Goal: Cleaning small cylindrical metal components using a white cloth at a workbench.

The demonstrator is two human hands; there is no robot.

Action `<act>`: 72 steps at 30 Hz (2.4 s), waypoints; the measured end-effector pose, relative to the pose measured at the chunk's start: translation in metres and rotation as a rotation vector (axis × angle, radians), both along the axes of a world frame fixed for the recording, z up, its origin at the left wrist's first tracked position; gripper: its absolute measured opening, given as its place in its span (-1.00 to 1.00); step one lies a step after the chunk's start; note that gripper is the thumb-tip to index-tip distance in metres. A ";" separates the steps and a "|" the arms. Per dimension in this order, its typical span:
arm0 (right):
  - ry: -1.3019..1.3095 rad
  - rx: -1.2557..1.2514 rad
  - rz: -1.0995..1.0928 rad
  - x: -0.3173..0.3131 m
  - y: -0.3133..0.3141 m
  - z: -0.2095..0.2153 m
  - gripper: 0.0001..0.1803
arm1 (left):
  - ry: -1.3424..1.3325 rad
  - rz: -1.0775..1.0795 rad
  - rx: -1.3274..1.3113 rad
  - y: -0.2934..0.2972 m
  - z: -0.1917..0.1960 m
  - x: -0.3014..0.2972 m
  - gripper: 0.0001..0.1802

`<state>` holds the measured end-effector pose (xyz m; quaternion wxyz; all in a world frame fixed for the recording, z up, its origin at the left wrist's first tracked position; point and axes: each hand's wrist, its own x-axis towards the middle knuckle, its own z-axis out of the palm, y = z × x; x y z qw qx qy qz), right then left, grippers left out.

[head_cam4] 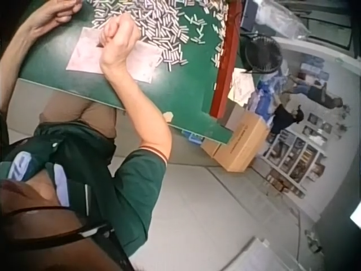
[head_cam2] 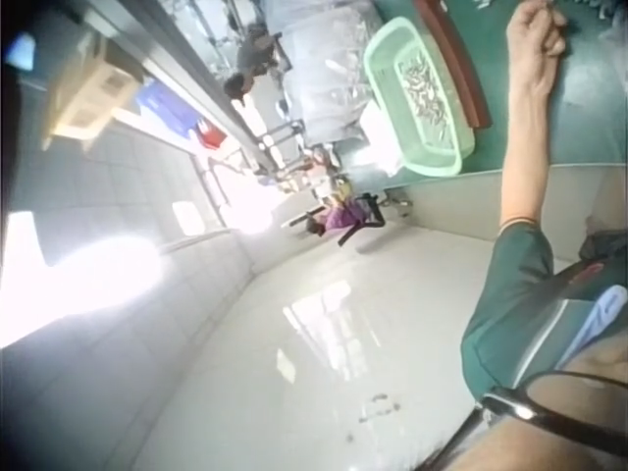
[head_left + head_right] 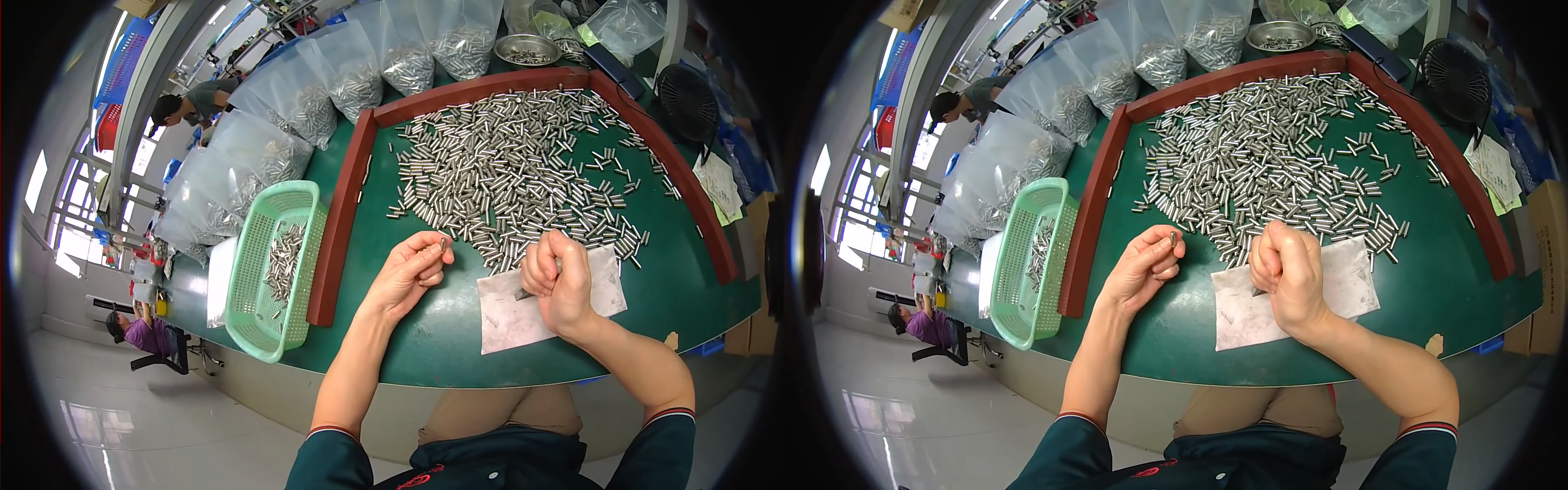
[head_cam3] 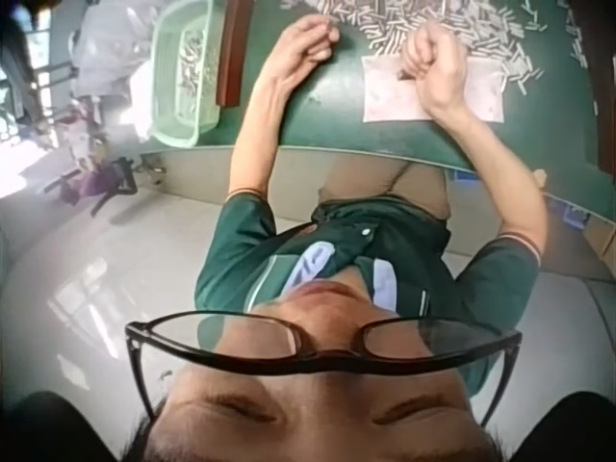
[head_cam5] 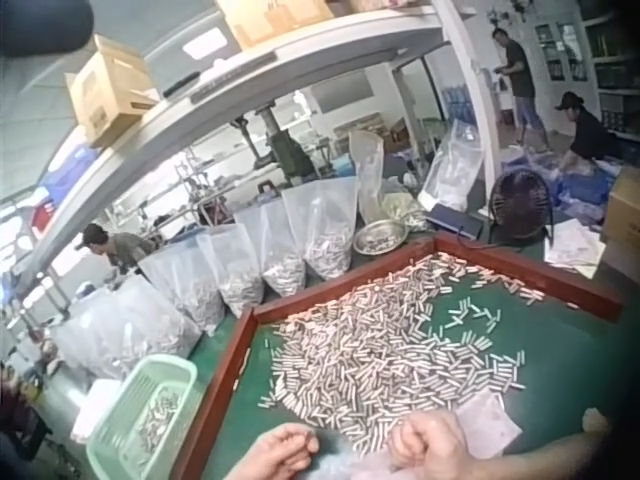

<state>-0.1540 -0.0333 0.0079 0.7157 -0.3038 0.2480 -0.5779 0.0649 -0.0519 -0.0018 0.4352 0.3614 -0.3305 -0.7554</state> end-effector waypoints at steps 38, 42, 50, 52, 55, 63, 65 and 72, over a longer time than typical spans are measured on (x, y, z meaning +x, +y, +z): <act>0.001 0.049 -0.005 -0.001 -0.003 -0.001 -0.57 | 0.265 0.012 0.220 -0.001 0.002 0.010 -0.90; 0.007 0.041 0.005 0.000 -0.004 0.001 -0.57 | 0.198 -0.046 0.163 0.004 0.001 0.001 -0.95; -0.010 0.044 0.004 -0.001 -0.003 -0.001 -0.57 | -0.247 -0.021 -0.023 0.008 0.005 -0.008 -0.90; -0.005 0.036 -0.002 0.000 -0.003 -0.001 -0.57 | -0.291 -0.038 -0.020 0.008 0.005 -0.008 -0.91; -0.003 0.025 -0.006 0.000 -0.003 0.000 -0.57 | -0.320 -0.028 -0.050 0.009 0.005 -0.012 -0.92; -0.006 0.017 0.000 -0.001 -0.003 -0.002 -0.57 | -0.357 -0.047 -0.092 0.009 0.006 -0.015 -0.91; -0.003 0.018 0.000 -0.001 -0.003 -0.001 -0.57 | -0.356 -0.051 -0.094 0.009 0.006 -0.016 -0.90; 0.004 0.020 0.006 -0.001 -0.003 -0.002 -0.57 | -0.235 -0.058 -0.038 0.007 0.005 -0.011 -0.83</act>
